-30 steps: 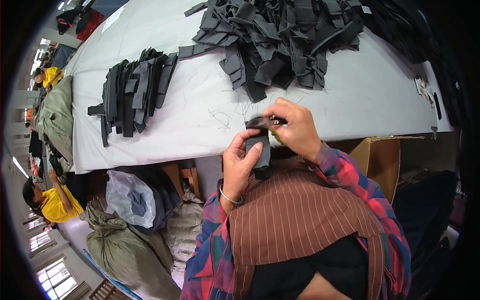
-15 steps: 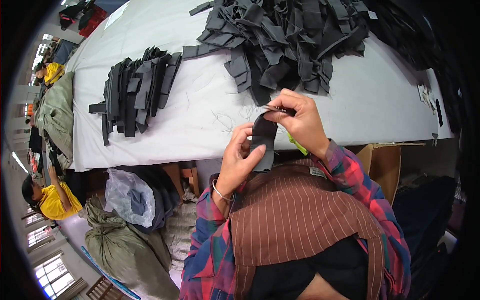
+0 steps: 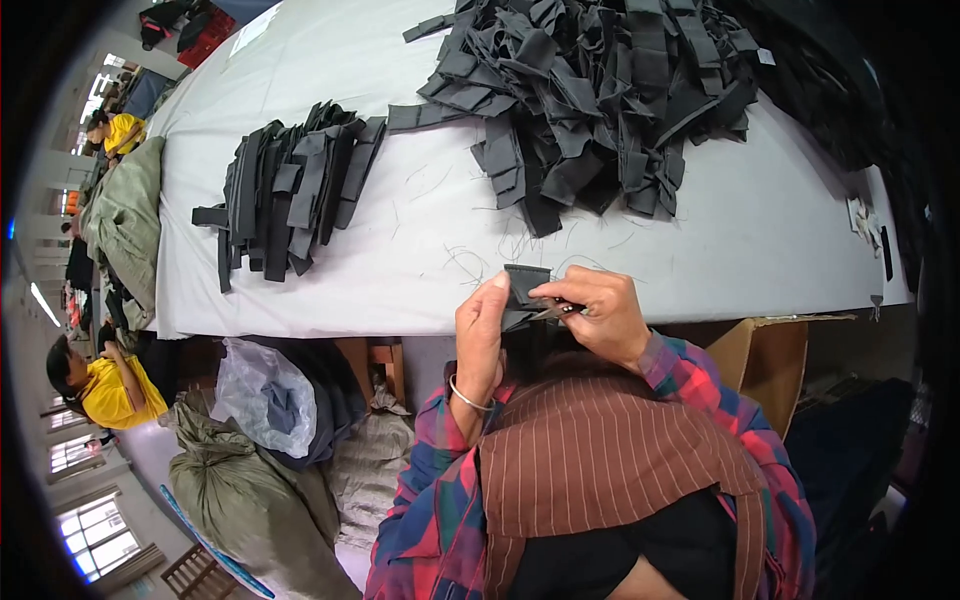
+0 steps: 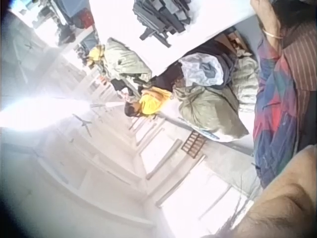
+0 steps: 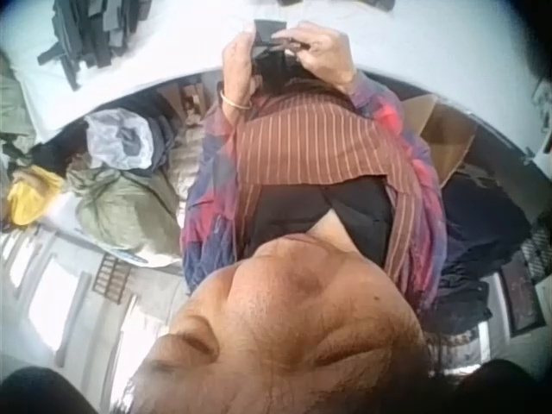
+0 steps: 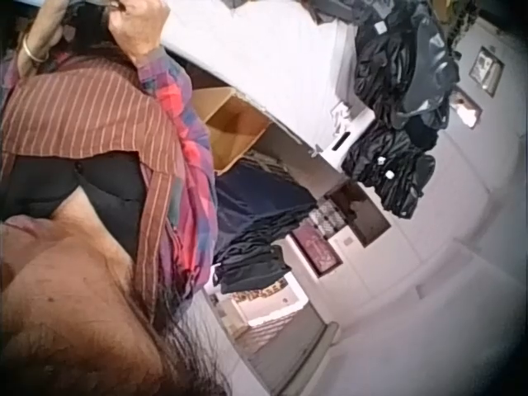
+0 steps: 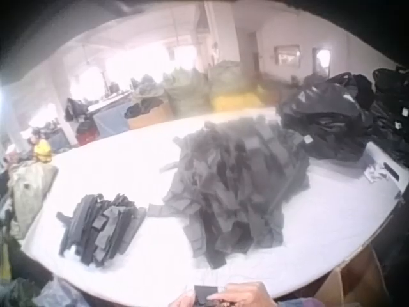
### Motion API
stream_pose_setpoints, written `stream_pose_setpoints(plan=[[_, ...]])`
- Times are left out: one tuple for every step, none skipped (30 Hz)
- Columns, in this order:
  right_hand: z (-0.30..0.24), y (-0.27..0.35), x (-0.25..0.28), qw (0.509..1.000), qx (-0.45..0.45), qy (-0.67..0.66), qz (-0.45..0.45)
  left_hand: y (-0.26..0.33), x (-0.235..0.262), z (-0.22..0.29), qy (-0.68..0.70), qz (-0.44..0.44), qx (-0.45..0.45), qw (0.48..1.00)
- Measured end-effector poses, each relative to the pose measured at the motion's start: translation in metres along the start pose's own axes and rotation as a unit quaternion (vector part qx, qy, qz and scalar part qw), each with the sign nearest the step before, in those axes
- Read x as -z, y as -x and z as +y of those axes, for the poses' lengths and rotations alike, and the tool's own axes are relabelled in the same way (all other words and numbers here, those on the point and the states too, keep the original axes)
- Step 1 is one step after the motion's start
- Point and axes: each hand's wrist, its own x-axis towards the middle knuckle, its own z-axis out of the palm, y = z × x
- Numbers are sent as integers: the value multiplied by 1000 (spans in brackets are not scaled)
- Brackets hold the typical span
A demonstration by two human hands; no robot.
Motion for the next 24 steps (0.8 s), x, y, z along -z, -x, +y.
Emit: stream_pose_setpoints(plan=[[0,0,1,1000,0,-1,-1,0,1,-1,-22,-3,16,1000],[1,0,2,1000,5,5,-19,0,1,-3,-43,-7,32,999],[0,-1,4,999,11,11,-37,-1,2,-3,-43,-6,33,999],[-1,-2,8,999,10,11,-39,0,4,-3,-46,-5,32,998],[-3,-5,14,998,15,14,-60,0,6,-4,-48,-5,32,998],[-4,-7,21,996,19,17,-81,1,6,-4,-47,-3,33,998],[-4,-8,26,998,-9,10,-66,2,5,-3,-55,1,27,998],[-4,-10,30,998,-11,11,-67,3,5,-3,-64,6,21,998],[-4,-14,35,999,7,41,-32,3,5,-2,-63,5,23,998],[-2,-16,38,997,27,70,1,4,6,-2,-66,9,21,998],[0,-15,40,994,31,107,-8,5,7,-1,-68,13,20,997],[-1,-16,42,994,31,106,-10,6,6,0,-67,14,20,997],[-4,-17,46,986,60,157,-12,7,6,0,-69,13,21,997],[-5,-17,47,974,89,206,-14,7,6,1,-70,12,22,997],[-4,-16,46,975,89,205,-16,8,6,0,-70,14,23,997],[-2,-16,45,971,109,210,-13,7,6,0,-73,9,25,997],[-1,-15,45,968,130,215,-11,8,6,0,-76,5,26,997],[-2,-15,45,968,129,215,-11,8,5,0,-76,5,27,997],[-3,-15,44,965,136,223,-16,8,5,-1,-84,2,24,996],[-4,-15,44,962,142,232,-20,8,5,-1,-93,0,20,995],[-4,-14,43,962,141,232,-21,8,6,-2,-93,0,21,995],[-4,-14,43,960,147,236,-20,8,7,-3,-93,1,19,995],[-5,-14,43,958,153,240,-19,8,7,-3,-93,2,18,996],[-5,-14,43,959,153,239,-19,9,7,-3,-93,3,18,996]])
